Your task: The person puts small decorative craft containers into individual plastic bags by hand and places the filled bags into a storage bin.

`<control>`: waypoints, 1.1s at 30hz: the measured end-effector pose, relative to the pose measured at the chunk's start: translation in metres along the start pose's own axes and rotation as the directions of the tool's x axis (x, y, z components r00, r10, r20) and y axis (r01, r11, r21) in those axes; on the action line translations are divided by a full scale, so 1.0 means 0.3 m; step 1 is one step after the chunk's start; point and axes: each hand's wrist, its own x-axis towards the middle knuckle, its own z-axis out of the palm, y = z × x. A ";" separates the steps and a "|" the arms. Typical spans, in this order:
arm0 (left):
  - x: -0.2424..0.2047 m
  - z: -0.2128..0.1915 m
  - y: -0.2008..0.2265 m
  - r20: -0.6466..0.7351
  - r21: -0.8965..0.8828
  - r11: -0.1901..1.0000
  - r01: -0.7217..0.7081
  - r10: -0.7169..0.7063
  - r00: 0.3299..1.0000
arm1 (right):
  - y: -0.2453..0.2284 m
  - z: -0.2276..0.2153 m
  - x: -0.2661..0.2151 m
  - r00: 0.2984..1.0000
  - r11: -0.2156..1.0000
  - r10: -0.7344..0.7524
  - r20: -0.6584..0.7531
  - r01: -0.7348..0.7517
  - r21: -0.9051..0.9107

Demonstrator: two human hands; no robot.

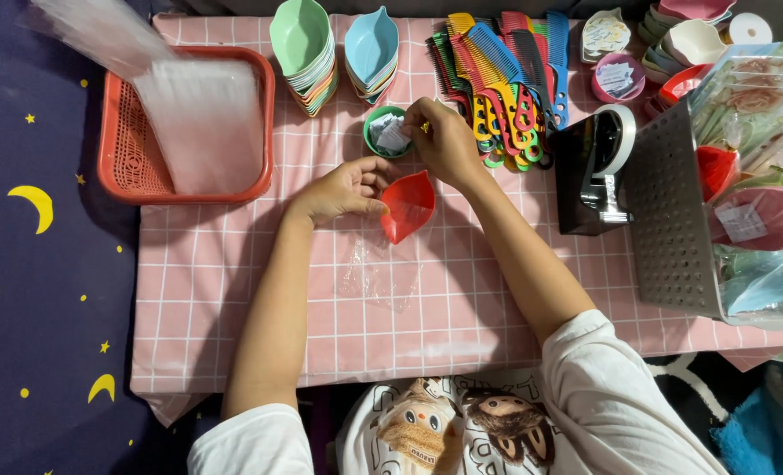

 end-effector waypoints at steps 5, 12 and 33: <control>0.007 0.003 -0.015 -0.045 0.004 1.000 0.029 -0.029 0.999 | -0.025 -0.024 -0.008 0.997 0.996 -0.077 -0.013 0.077 0.049; 0.011 0.062 0.032 -0.073 0.021 0.991 0.134 -0.132 0.989 | -0.078 -0.121 -0.012 0.999 0.973 -0.034 0.000 0.034 0.229; 0.098 0.153 -0.087 -0.256 -0.123 0.980 -0.158 0.122 0.959 | -0.212 -0.316 -0.126 0.937 0.921 -0.061 0.344 0.186 -0.343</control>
